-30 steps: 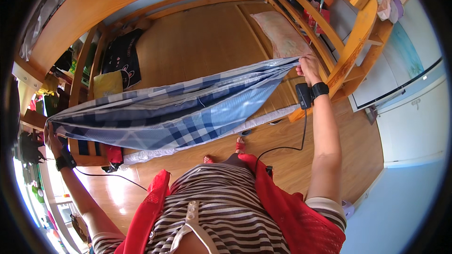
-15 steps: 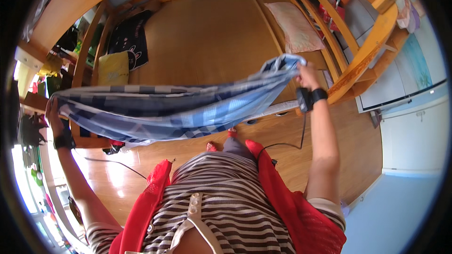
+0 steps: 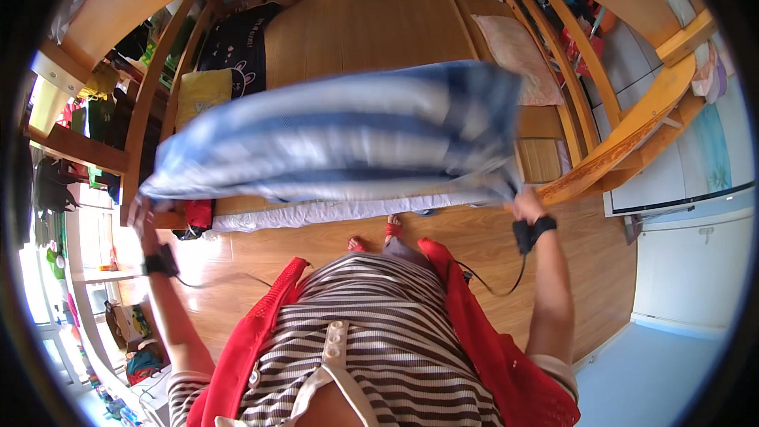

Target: Fold a small pillow and a larger checkered blanket or bedsheet on a bed.

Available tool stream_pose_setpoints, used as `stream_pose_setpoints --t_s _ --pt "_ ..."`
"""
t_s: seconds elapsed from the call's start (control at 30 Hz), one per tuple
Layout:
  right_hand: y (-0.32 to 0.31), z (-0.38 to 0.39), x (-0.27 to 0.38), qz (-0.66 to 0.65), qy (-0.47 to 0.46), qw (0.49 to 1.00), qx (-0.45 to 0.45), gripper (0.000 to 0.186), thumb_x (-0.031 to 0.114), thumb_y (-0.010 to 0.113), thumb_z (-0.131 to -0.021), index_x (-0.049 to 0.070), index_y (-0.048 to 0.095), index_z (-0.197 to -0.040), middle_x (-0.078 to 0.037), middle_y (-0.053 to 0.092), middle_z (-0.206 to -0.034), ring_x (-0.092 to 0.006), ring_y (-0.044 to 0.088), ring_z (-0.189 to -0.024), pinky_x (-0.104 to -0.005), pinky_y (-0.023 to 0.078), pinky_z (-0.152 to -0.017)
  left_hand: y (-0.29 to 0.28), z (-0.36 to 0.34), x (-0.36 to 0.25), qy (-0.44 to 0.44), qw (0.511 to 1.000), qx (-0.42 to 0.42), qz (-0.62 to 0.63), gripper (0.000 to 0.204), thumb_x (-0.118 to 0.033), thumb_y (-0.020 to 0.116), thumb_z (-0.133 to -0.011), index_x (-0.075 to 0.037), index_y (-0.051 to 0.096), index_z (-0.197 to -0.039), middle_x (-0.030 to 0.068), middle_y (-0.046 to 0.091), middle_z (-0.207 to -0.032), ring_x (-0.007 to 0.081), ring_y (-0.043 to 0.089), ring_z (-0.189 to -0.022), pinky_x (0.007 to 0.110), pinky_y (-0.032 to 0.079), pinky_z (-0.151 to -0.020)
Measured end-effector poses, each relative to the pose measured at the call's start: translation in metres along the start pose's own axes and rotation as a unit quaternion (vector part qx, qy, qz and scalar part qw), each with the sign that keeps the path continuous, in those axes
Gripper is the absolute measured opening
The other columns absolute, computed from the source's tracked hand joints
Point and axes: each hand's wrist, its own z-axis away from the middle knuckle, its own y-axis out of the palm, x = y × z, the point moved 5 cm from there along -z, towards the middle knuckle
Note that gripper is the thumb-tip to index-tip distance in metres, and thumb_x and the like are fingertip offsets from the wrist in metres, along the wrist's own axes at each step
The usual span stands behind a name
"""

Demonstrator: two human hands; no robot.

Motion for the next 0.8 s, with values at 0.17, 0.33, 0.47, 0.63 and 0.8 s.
stream_pose_setpoints --t_s 0.17,0.33,0.47,0.63,0.8 --pt "-0.004 -0.002 -0.098 -0.183 0.144 0.967 0.105 0.008 0.012 0.048 -0.088 0.007 0.054 -0.087 -0.004 0.042 -0.049 -0.0120 0.039 -0.034 -0.0270 0.029 -0.028 0.040 0.092 0.030 -0.105 0.990 0.070 0.057 0.026 -0.014 0.063 -0.087 0.004 0.062 -0.106 0.0039 0.063 -0.096 0.0117 0.057 -0.089 0.025 0.047 -0.079" --pt "-0.028 0.028 -0.083 -0.231 0.103 0.966 0.056 0.012 0.010 0.048 -0.087 0.001 0.056 -0.086 -0.006 0.044 -0.049 -0.0126 0.041 -0.035 -0.0277 0.030 -0.028 0.038 0.108 0.047 -0.197 0.977 0.061 0.049 0.022 -0.016 0.066 -0.086 -0.002 0.065 -0.103 -0.0032 0.060 -0.087 0.0042 0.053 -0.077 0.018 0.042 -0.067" --pt "-0.016 0.024 -0.104 -0.144 0.142 0.976 0.076 0.014 0.010 0.048 -0.086 0.001 0.056 -0.078 -0.008 0.048 -0.050 -0.0154 0.043 -0.035 -0.0292 0.032 -0.029 0.036 0.107 0.046 -0.151 0.984 0.093 -0.032 0.021 -0.016 0.068 -0.084 -0.001 0.066 -0.099 -0.0029 0.060 -0.085 0.0060 0.052 -0.077 0.021 0.041 -0.066" --pt "-0.002 0.006 -0.133 -0.143 0.178 0.966 0.121 0.017 0.011 0.048 -0.087 0.001 0.056 -0.076 -0.009 0.051 -0.052 -0.0158 0.045 -0.036 -0.0292 0.034 -0.030 0.057 0.087 0.032 -0.091 0.949 0.148 -0.262 0.020 -0.018 0.067 -0.083 -0.004 0.067 -0.099 0.0010 0.063 -0.077 0.0101 0.054 -0.069 0.026 0.043 -0.064" --pt "0.023 -0.052 -0.154 -0.130 0.264 0.946 0.137 0.019 0.015 0.050 -0.086 0.000 0.060 -0.080 -0.011 0.059 -0.060 -0.0170 0.054 -0.044 -0.0303 0.044 -0.038 0.146 0.039 0.045 -0.159 0.887 0.245 -0.357 0.016 -0.019 0.067 -0.079 -0.007 0.066 -0.089 0.0052 0.059 -0.066 0.0140 0.062 -0.063 0.034 0.048 -0.048"
